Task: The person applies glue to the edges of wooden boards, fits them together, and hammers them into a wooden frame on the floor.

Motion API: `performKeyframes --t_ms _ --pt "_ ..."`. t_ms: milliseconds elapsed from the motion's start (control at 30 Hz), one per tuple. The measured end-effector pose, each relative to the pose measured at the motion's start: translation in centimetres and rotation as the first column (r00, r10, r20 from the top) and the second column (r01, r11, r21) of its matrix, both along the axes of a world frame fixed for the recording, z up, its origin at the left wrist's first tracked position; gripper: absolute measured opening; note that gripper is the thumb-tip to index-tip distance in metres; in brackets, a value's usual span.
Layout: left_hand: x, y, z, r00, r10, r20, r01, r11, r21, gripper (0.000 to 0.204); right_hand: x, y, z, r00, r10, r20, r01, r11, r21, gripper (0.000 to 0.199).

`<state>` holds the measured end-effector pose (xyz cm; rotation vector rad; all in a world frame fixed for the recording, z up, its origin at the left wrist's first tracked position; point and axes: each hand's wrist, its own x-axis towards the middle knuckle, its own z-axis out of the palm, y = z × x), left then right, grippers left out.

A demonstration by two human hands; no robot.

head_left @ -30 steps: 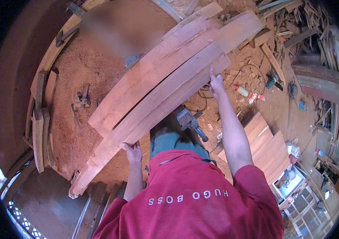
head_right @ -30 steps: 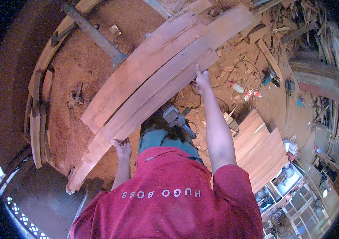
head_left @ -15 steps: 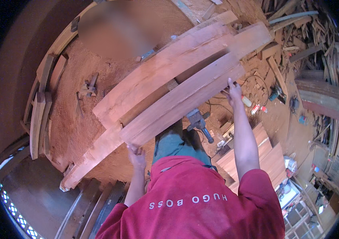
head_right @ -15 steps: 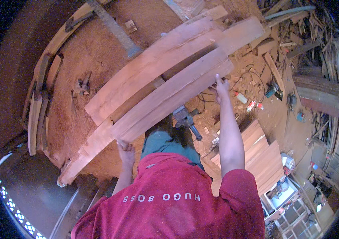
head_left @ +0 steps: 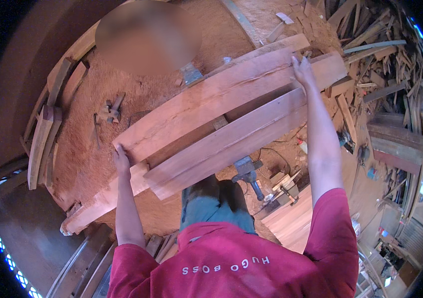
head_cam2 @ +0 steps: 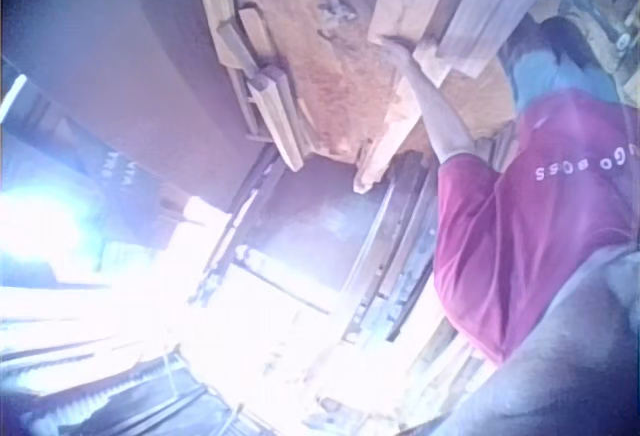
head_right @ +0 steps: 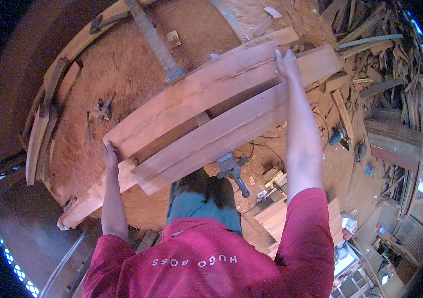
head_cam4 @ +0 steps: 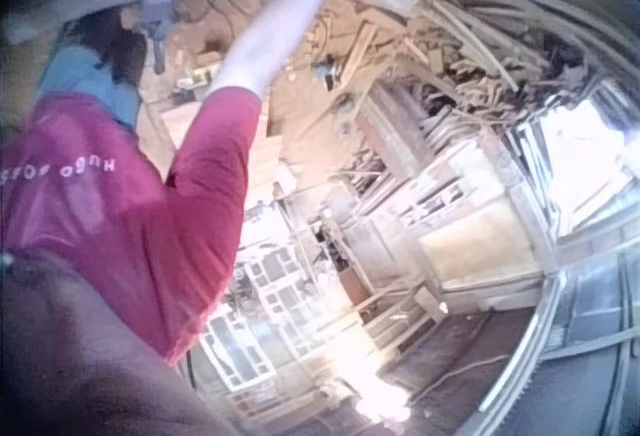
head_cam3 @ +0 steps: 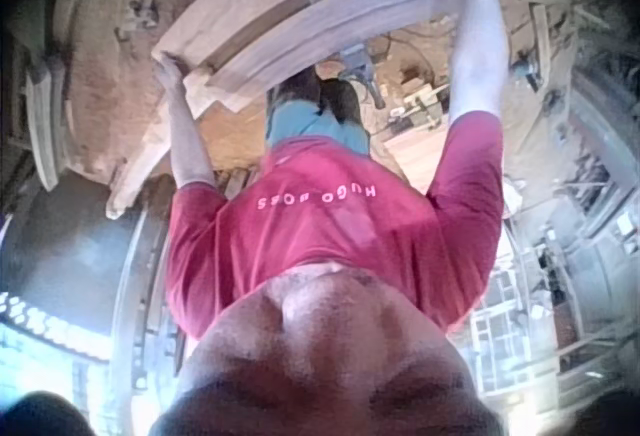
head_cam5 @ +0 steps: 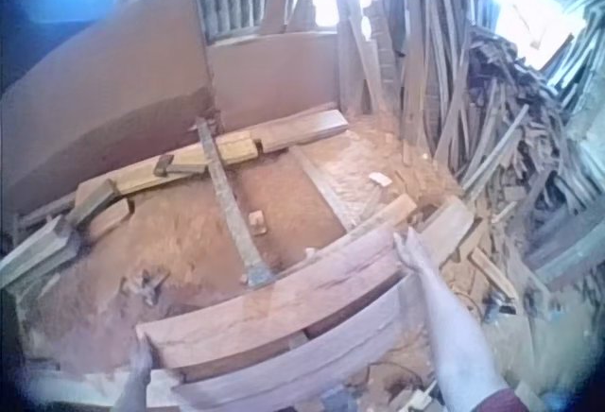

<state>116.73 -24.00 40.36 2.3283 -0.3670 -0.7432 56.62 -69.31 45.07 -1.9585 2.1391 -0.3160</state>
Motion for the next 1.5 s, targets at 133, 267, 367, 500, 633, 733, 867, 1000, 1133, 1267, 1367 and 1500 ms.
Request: performKeyframes --t_ms 133,267,367,500,633,733,867,1000,1133,1267,1367,1500 --pt "1.5 3.0 -1.7 0.999 -0.032 0.042 0.033 0.999 -0.025 0.065 1.8 -1.3 -0.7 0.996 0.082 -0.043 -0.075 0.988 0.137 0.071" --pt "-2.6 4.5 -0.3 0.985 -0.145 0.094 0.130 0.981 0.145 0.060 0.7 1.7 2.6 0.987 0.090 0.137 -0.108 0.985 0.135 0.065" --pt "-3.1 5.1 -0.5 0.965 -0.183 0.188 0.154 0.976 0.157 0.055 -1.9 1.4 1.8 0.990 0.129 0.055 -0.134 0.986 0.102 0.065" --pt "-6.6 1.6 2.6 0.984 0.055 0.172 -0.065 0.997 0.051 0.055 -1.3 0.3 1.8 0.995 0.104 0.012 -0.104 0.979 0.175 0.063" --pt "-7.9 0.7 2.7 0.937 0.108 0.332 -0.133 0.990 0.052 0.056 -3.9 0.0 0.0 0.989 0.147 0.032 -0.150 0.981 0.124 0.063" --pt "-7.8 1.0 2.7 0.945 0.110 0.309 -0.159 0.977 0.139 0.055 -2.4 0.0 0.9 0.991 0.108 0.073 -0.123 0.962 0.243 0.061" --pt "-7.4 1.9 2.4 0.950 0.126 0.284 -0.165 0.980 0.116 0.053 6.0 3.3 2.9 0.933 0.133 -0.334 -0.176 0.979 -0.101 0.060" --pt "-7.1 1.1 3.3 0.963 0.181 0.199 -0.203 0.974 0.097 0.055 17.6 8.2 5.3 0.906 0.417 0.074 -0.417 0.909 -0.015 0.056" --pt "-7.2 2.4 1.7 0.933 0.310 0.184 -0.290 0.948 -0.130 0.057 27.7 11.3 4.6 0.757 0.475 0.449 -0.578 0.807 0.121 0.057" --pt "-7.3 4.5 2.0 0.898 0.429 0.097 -0.395 0.884 -0.251 0.050 33.3 12.2 4.4 0.760 0.619 0.197 -0.648 0.696 0.311 0.061" --pt "-7.2 6.1 1.9 0.891 0.416 0.183 -0.365 0.895 -0.255 0.044 33.9 12.5 3.7 0.743 0.663 0.094 -0.656 0.693 0.298 0.065" --pt "-5.7 6.7 2.1 0.866 0.434 0.249 -0.356 0.884 -0.304 0.043 35.0 13.5 3.9 0.702 0.712 0.010 -0.684 0.671 0.288 0.058"
